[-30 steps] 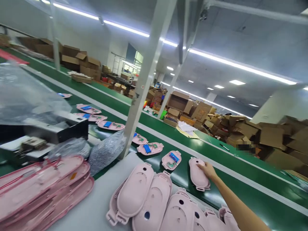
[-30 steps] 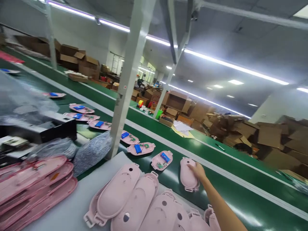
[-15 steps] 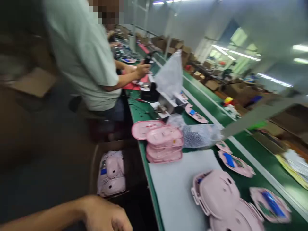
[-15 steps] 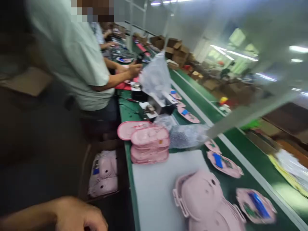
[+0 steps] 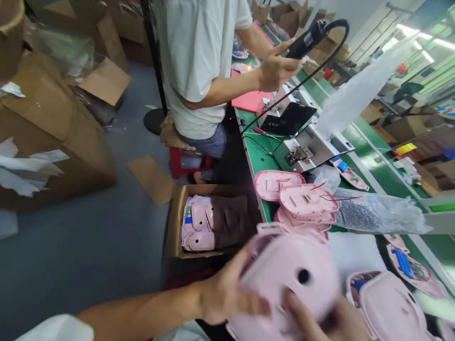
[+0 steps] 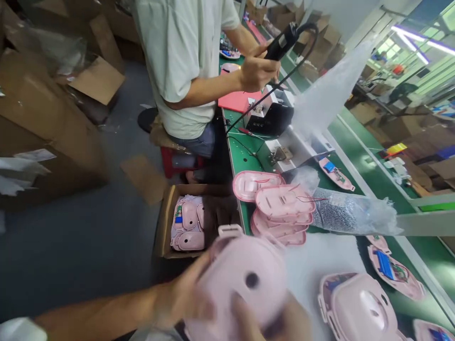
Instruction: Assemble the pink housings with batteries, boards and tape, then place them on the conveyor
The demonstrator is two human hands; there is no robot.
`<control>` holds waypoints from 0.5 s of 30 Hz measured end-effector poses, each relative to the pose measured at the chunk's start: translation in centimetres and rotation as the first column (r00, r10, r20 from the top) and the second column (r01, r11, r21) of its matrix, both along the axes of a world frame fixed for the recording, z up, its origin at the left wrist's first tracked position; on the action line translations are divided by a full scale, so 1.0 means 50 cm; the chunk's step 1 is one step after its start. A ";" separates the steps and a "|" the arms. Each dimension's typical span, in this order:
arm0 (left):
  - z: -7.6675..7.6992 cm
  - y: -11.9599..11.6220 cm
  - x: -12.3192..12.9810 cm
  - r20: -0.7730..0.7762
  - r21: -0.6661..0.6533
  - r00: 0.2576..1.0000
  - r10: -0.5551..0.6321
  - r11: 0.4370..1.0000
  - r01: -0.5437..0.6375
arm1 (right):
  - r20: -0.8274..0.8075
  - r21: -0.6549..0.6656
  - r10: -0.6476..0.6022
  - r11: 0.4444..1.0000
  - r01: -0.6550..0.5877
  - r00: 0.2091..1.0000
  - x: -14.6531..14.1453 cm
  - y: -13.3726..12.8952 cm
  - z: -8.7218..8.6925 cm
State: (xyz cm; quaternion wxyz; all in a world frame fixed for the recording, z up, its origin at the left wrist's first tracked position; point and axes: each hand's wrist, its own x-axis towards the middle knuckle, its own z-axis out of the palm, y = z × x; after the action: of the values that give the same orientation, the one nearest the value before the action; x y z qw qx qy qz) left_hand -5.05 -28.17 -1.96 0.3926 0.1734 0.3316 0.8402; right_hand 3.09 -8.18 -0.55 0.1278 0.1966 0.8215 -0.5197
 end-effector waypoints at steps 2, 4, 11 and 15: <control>-0.058 -0.036 0.010 0.226 -0.078 0.964 0.142 0.989 -0.127 | -0.029 0.011 -0.144 0.990 0.144 0.989 -0.041 -0.099 -0.039; -0.120 -0.077 0.016 0.299 -0.266 0.890 0.345 0.926 -0.269 | -0.053 -0.074 -0.255 0.965 0.251 0.966 -0.079 -0.192 -0.103; -0.368 -0.182 -0.074 0.091 -0.680 0.982 0.164 0.731 -0.059 | 0.136 -0.048 -0.335 0.938 0.344 0.932 -0.040 -0.291 -0.328; -0.499 -0.126 -0.223 -0.206 -0.803 0.977 -0.058 0.581 -0.134 | -0.023 0.034 -0.255 0.966 0.255 0.967 0.058 -0.264 -0.304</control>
State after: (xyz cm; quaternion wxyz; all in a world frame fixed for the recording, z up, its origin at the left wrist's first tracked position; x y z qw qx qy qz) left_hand -16.19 -34.46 -26.91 0.3729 0.0550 0.7220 0.5802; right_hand 6.01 -21.40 -15.73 0.0489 0.2983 0.8000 -0.5184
